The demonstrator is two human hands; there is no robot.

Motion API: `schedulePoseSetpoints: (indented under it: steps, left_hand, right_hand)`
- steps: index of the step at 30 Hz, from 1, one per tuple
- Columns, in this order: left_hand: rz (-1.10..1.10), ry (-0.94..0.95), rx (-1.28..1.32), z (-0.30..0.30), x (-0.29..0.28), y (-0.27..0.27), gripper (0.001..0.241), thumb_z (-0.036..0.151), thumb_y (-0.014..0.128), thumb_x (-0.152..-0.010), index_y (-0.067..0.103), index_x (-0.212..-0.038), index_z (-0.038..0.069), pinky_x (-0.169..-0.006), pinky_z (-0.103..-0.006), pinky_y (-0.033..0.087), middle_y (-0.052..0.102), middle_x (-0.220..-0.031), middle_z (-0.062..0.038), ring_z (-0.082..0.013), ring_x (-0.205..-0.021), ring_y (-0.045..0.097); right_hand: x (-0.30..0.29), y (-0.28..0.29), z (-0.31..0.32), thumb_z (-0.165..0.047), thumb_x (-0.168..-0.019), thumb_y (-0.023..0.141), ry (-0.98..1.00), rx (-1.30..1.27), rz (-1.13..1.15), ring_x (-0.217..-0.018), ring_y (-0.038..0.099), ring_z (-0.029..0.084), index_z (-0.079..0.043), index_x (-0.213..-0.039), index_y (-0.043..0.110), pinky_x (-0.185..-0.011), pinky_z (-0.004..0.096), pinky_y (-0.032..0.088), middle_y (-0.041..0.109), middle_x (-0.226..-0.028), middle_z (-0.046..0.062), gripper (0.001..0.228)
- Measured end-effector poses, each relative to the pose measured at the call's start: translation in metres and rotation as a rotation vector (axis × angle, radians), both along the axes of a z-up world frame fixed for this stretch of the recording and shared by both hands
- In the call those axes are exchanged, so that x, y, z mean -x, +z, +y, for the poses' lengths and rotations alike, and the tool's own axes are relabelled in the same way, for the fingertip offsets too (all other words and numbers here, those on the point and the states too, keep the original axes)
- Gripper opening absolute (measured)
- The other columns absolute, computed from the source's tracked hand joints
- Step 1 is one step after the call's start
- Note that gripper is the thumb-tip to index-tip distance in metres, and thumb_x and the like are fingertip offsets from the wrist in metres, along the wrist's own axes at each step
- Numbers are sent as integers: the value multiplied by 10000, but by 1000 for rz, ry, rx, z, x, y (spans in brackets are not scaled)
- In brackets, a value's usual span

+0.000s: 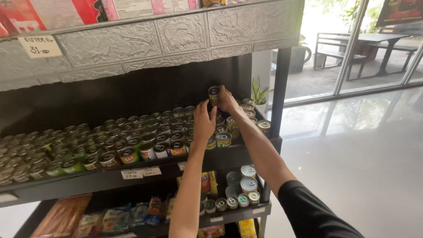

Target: Cleaning and organizing canned goods on grocery store shelves.

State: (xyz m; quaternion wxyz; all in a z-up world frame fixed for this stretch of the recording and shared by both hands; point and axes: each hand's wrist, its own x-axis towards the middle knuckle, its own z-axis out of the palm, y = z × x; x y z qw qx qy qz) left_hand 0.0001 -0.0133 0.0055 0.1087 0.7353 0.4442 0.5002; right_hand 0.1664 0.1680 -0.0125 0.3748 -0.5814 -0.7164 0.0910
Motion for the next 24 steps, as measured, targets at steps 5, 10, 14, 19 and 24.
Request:
schedulePoseSetpoints:
  steps: [5,10,14,19,24]
  left_hand:
    - [-6,6,45,-1,3,-7,564,434,429,-1113,446,-1498,22,-1031,-514,544,458,-1447,-264,-440,-1366,484]
    - [-18,20,40,6,2,-19,545,420,434,-1114,479,-1454,-3,-1007,-509,559,478,-1404,-281,-457,-1335,505]
    - [-40,17,-15,17,3,-32,505,412,454,-1117,500,-1424,13,-938,-499,590,500,-1351,-265,-465,-1275,540]
    - [-43,11,-100,30,0,-47,488,438,464,-1114,508,-1389,38,-868,-517,606,504,-1299,-260,-505,-1224,550]
    - [77,120,-186,45,-2,-53,350,319,493,-1117,543,-1350,62,-814,-482,618,525,-1283,-203,-435,-1160,608]
  right_hand:
    - [12,4,-14,-326,-809,728,-13,168,203,-1263,594,418,-91,-1320,475,-1085,543,488,647,-1301,271,616]
    - [0,-54,96,-464,-897,626,-2,381,507,-1411,489,347,-92,-1502,487,-1244,466,343,544,-1481,257,724]
    - [-7,-38,12,-423,-749,751,204,364,203,-1225,578,560,112,-1334,597,-963,673,485,601,-1315,393,808]
    - [5,5,-94,-508,-891,372,232,504,-90,-1478,356,471,97,-1457,529,-1259,553,255,443,-1546,329,843]
    - [-7,-35,28,-427,-895,489,-33,120,-211,-1280,601,391,-267,-1542,480,-1040,599,508,551,-1451,166,667]
